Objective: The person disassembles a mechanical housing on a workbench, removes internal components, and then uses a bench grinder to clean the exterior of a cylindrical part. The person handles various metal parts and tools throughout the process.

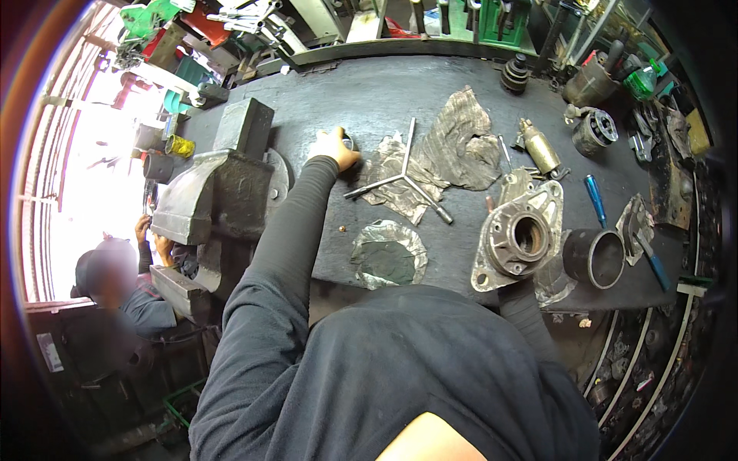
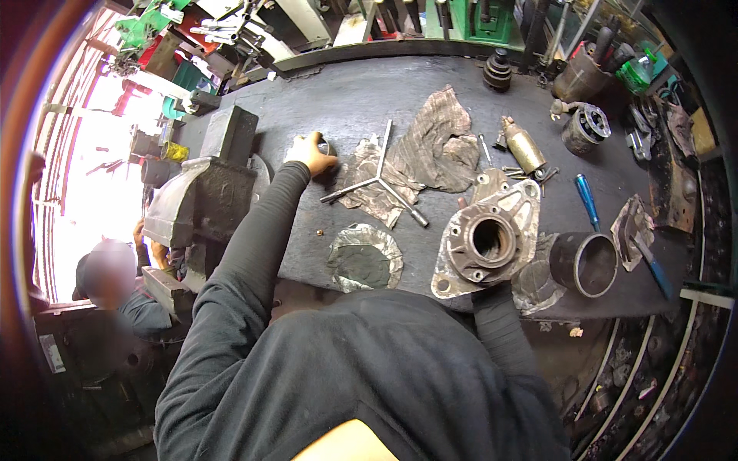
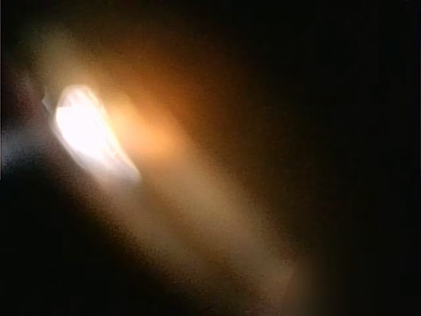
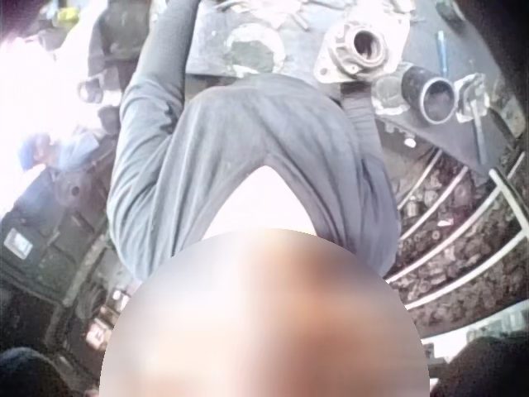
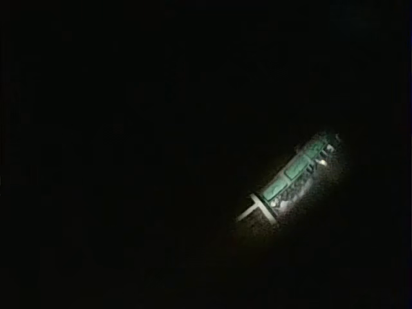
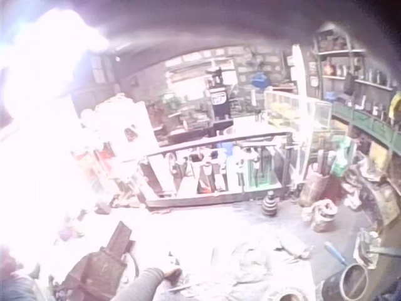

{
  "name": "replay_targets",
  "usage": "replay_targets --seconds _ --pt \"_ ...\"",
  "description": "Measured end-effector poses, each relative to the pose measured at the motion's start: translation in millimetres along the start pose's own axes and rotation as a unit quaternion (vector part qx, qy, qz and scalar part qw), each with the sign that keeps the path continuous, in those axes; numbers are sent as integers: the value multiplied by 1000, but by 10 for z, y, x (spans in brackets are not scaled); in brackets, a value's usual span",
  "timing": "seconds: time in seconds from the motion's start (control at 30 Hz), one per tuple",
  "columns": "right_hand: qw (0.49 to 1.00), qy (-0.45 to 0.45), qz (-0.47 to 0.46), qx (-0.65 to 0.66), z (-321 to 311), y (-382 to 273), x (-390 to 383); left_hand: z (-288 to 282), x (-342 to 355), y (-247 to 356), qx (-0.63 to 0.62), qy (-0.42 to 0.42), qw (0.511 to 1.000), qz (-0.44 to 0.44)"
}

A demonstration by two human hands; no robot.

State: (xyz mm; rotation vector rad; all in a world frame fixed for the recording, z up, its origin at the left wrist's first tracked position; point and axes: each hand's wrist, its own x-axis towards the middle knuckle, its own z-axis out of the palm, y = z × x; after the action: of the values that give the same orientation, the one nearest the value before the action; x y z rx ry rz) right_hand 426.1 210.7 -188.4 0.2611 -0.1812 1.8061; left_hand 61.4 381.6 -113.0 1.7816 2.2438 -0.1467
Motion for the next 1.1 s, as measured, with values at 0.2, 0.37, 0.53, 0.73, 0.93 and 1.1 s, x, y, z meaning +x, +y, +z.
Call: replay_targets --seconds 0.2,0.37,0.53,0.73,0.93,1.1 --pt "983 116 49 133 217 175 11 -387 -435 168 -175 93 955 219" --pt "964 187 127 -143 -4 323 -30 -1386 -1736 1083 -214 -34 859 464" --pt "968 231 96 13 52 529 150 -1282 -2233 1425 -98 -21 838 537" --pt "962 257 82 40 20 496 88 -1121 -2258 1361 -129 -29 839 528" --pt "967 173 75 168 -197 445 -32 -670 -2247 1140 -375 8 773 512" --pt "979 148 49 134 7 486 -7 -374 -2240 1005 -476 85 731 481"
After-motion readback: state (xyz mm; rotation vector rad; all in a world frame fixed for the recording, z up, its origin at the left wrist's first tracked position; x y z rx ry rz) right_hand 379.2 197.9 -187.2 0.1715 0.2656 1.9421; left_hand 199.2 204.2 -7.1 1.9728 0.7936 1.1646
